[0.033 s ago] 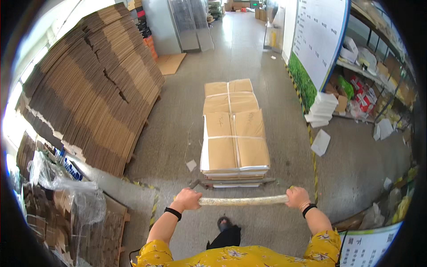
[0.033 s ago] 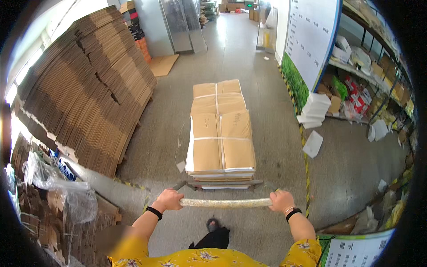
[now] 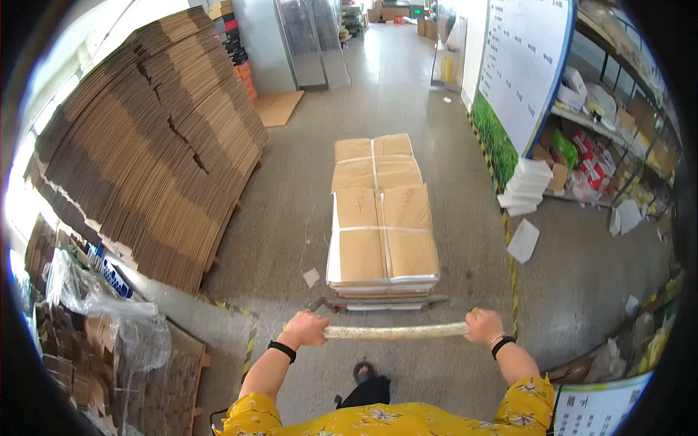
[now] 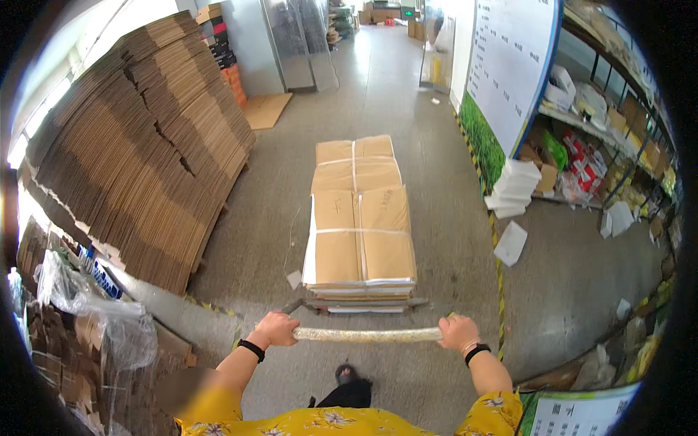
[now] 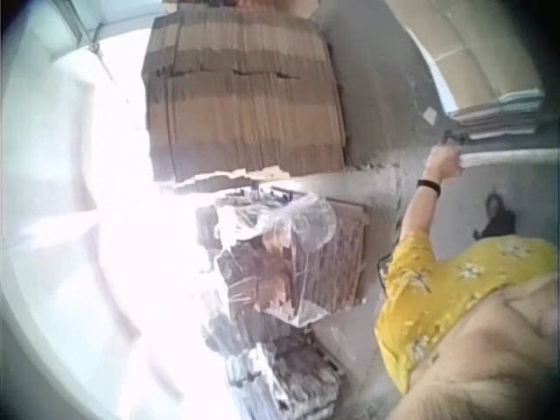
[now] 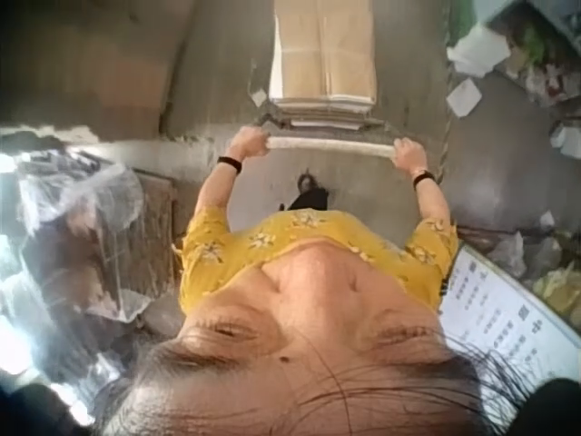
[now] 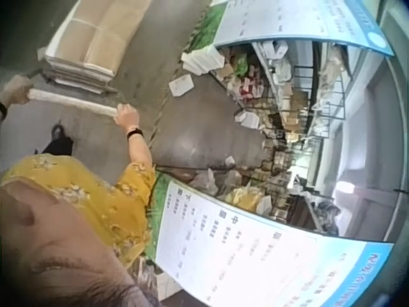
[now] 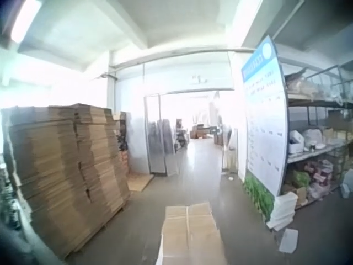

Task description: The person transfers a plastic-wrapped bundle and several brown paper packages from a pallet onto a cart. They then push the cart through the warehouse, stopping briefly to rearrange the packages before continuing toward an elevator.

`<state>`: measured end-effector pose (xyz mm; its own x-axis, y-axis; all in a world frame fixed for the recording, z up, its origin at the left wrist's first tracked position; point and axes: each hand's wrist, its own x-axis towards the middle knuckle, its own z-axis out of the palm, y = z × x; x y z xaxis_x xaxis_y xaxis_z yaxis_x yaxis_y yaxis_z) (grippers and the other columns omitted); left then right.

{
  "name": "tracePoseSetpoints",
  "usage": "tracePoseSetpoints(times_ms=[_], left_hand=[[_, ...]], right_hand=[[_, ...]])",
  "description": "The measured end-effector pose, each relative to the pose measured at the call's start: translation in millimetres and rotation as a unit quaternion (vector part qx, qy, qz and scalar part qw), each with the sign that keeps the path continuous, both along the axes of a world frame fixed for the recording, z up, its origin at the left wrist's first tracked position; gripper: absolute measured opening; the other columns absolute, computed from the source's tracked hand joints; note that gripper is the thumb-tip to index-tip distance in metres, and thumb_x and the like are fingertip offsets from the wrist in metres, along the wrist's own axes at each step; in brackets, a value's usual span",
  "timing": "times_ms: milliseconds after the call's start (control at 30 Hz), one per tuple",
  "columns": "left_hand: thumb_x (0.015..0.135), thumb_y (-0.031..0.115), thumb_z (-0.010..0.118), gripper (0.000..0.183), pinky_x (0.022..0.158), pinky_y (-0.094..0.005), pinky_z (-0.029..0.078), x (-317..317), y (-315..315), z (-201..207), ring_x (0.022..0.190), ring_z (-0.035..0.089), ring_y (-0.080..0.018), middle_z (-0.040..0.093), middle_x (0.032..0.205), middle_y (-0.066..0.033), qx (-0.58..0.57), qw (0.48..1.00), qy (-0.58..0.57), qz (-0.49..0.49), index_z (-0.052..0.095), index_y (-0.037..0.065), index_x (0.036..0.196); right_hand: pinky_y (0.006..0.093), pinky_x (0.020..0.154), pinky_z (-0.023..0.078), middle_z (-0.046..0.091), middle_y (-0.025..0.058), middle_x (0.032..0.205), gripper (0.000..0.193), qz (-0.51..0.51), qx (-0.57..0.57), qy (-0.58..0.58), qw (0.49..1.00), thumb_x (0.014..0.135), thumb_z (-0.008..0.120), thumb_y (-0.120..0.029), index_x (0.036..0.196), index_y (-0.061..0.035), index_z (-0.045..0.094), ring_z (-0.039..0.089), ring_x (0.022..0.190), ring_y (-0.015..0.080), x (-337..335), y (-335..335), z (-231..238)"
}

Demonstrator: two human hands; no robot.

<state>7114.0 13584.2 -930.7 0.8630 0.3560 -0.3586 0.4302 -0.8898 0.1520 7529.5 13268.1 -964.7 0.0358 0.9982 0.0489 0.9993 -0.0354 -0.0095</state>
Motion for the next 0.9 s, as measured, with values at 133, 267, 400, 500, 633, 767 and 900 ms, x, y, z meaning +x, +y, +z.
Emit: tracePoseSetpoints(times_ms=[133, 267, 400, 500, 633, 767, 900], left_hand=[[0.073, 0.036, 0.064, 0.027, 0.08, -0.0431, 0.051, 64.9, 92.5, -14.1, 0.081, 0.068, -0.0308, 0.069, 0.078, -0.0122, -0.016, 0.999, 0.033, -0.006, 0.066, 0.011, 0.085], [0.071, 0.034, 0.066, 0.027, 0.081, -0.0423, 0.05, 132.6, 190.2, -9.3, 0.082, 0.067, -0.0299, 0.069, 0.077, -0.0116, -0.009, 0.999, 0.039, -0.004, 0.065, 0.011, 0.084], [0.07, 0.033, 0.068, 0.025, 0.078, -0.0411, 0.051, 190.8, 289.5, -18.1, 0.078, 0.067, -0.0299, 0.067, 0.075, -0.0106, 0.019, 0.999, -0.032, -0.013, 0.063, 0.011, 0.08], [0.069, 0.034, 0.069, 0.026, 0.078, -0.0412, 0.051, 237.1, 361.5, -26.8, 0.078, 0.067, -0.0299, 0.067, 0.074, -0.0105, 0.026, 0.999, -0.03, 0.0, 0.064, 0.011, 0.081], [0.071, 0.036, 0.069, 0.026, 0.077, -0.0401, 0.051, 289.8, 444.7, -43.1, 0.079, 0.067, -0.0288, 0.069, 0.076, -0.0096, 0.029, 0.999, 0.001, -0.013, 0.066, 0.013, 0.084], [0.071, 0.038, 0.07, 0.029, 0.078, -0.0397, 0.05, 352.5, 531.4, -43.8, 0.079, 0.067, -0.0282, 0.068, 0.076, -0.0089, 0.03, 0.999, -0.002, -0.022, 0.065, 0.013, 0.084], [0.071, 0.041, 0.071, 0.031, 0.077, -0.0378, 0.049, 419.1, 625.9, -48.9, 0.077, 0.067, -0.0272, 0.067, 0.074, -0.0079, 0.03, 0.999, 0.002, -0.036, 0.064, 0.013, 0.083]], right_hand=[[0.0378, 0.057, 0.052, 0.059, 0.0085, 0.068, 0.04, -0.01, -0.013, 0.018, 1.0, 0.059, 0.083, -0.037, 0.075, -0.0116, 0.056, 0.062, 0.064, 0.0268, 62.3, 88.9, -15.9], [0.0376, 0.057, 0.052, 0.059, 0.0084, 0.068, 0.039, -0.003, -0.013, 0.022, 1.0, 0.058, 0.083, -0.035, 0.075, -0.012, 0.056, 0.063, 0.066, 0.0266, 126.6, 187.3, -10.1], [0.0369, 0.058, 0.052, 0.059, 0.0081, 0.069, 0.039, 0.006, 0.012, 0.008, 1.0, 0.057, 0.084, -0.033, 0.073, -0.0125, 0.055, 0.063, 0.068, 0.0257, 190.6, 291.1, -11.5], [0.0366, 0.058, 0.052, 0.059, 0.0073, 0.068, 0.04, 0.0, 0.018, 0.014, 1.0, 0.057, 0.084, -0.033, 0.072, -0.0124, 0.054, 0.063, 0.067, 0.0252, 234.8, 358.1, -19.8], [0.0363, 0.059, 0.052, 0.059, 0.0063, 0.067, 0.04, 0.007, 0.006, 0.015, 1.0, 0.057, 0.083, -0.034, 0.073, -0.0118, 0.054, 0.062, 0.066, 0.0247, 289.8, 446.3, -32.9], [0.0362, 0.061, 0.053, 0.06, 0.0061, 0.066, 0.038, 0.004, 0.006, 0.011, 1.0, 0.058, 0.082, -0.033, 0.073, -0.0118, 0.054, 0.062, 0.066, 0.0248, 349.8, 532.4, -29.8], [0.0369, 0.061, 0.053, 0.059, 0.0063, 0.066, 0.038, -0.004, 0.017, 0.024, 1.0, 0.057, 0.083, -0.033, 0.073, -0.012, 0.054, 0.062, 0.067, 0.0252, 414.0, 622.7, -34.7]])
